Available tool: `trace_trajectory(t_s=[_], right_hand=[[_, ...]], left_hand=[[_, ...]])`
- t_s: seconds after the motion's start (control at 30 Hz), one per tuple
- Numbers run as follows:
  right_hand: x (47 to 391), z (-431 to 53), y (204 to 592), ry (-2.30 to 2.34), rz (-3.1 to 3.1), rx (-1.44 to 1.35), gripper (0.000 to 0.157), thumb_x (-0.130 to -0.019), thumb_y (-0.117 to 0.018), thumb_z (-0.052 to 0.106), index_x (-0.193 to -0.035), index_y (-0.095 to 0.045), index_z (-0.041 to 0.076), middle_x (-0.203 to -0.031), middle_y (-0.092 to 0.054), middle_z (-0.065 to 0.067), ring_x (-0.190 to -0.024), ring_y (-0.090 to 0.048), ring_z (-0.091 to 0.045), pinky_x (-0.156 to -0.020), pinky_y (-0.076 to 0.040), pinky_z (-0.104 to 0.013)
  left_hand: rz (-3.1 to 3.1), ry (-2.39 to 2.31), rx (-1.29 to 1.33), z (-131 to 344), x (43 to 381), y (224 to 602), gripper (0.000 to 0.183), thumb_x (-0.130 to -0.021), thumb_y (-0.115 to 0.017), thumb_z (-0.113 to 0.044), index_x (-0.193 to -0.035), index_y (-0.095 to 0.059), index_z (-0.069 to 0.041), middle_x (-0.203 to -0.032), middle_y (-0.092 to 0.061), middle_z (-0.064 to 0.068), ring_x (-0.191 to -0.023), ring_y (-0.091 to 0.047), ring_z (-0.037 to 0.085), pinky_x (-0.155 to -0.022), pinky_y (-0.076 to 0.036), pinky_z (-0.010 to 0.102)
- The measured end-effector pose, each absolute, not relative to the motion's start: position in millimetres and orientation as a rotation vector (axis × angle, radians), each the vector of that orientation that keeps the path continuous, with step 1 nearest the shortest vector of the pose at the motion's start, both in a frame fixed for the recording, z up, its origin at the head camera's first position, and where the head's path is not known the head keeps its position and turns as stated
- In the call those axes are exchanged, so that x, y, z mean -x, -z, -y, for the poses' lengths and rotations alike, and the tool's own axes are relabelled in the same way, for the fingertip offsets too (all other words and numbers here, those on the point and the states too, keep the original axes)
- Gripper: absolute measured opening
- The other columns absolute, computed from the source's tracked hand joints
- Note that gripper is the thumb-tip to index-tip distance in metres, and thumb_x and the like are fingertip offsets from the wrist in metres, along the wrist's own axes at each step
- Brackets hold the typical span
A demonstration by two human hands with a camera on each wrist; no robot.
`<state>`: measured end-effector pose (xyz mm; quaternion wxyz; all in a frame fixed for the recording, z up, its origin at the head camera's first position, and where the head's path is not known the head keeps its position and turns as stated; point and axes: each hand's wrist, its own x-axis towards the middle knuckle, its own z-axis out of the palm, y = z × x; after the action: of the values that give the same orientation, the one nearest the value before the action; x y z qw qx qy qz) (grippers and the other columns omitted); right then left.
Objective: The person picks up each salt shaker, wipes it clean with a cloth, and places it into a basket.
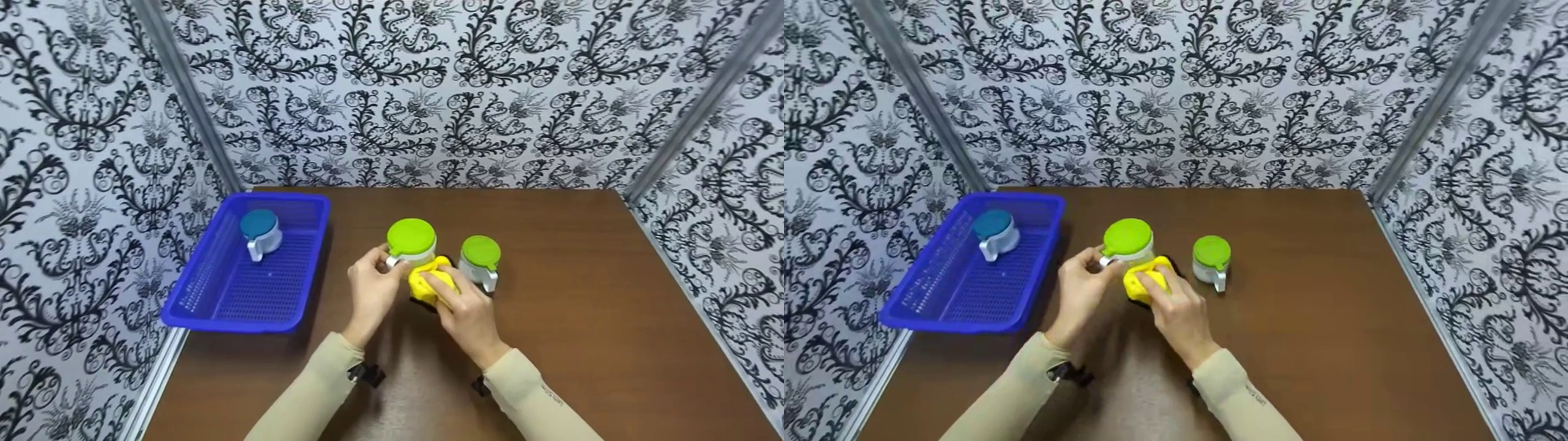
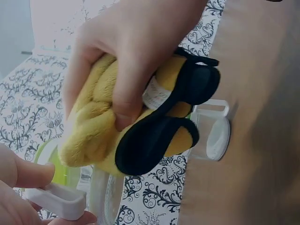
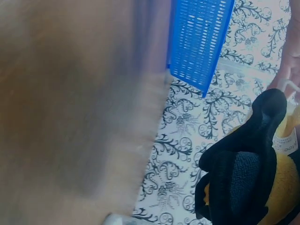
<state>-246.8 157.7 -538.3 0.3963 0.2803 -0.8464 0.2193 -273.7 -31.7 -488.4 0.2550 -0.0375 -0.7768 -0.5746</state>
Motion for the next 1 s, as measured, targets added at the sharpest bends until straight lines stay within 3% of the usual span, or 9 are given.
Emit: trace_trajectory(t_s=[0.27,0.7,1.0], right_hand=[[247,-153,537,-0.598,2.134,-0.73,0.058,-0.08,-0.077,0.001,-0.132,-0.067,0.025,-0.126,-0.063,-0.01,-0.109,-0.066,-0.025,-0.088,-0.056,-0.04],[247,-153,527,-0.784,2.113,-0.658,0.051,-0.087,-0.077,0.011,-0.135,-0.065,0.025,-0.129,-0.063,-0.001,-0.109,-0.065,-0.015,-0.087,-0.056,-0.034],[251,-160,491,-0.835,2.002,-0.597,0.052,-0.086,-0.078,0.013,-0.136,-0.065,0.024,-0.13,-0.063,0.0,-0.114,-0.064,-0.018,-0.086,-0.056,-0.036]], left_hand=[[2.148,1.544,0.126,41,272,489,0.025,-0.071,-0.091,-0.015,-0.085,-0.071,-0.008,-0.08,-0.071,0.0,-0.067,-0.06,0.013,-0.063,-0.051,0.031],[2.105,1.527,0.133,39,269,493,0.023,-0.073,-0.091,-0.012,-0.078,-0.068,-0.007,-0.098,-0.075,0.009,-0.074,-0.066,0.015,-0.066,-0.055,0.03],[2.15,1.531,0.183,35,266,498,0.028,-0.071,-0.092,-0.011,-0.07,-0.064,-0.012,-0.107,-0.075,0.006,-0.08,-0.068,0.013,-0.07,-0.055,0.031]])
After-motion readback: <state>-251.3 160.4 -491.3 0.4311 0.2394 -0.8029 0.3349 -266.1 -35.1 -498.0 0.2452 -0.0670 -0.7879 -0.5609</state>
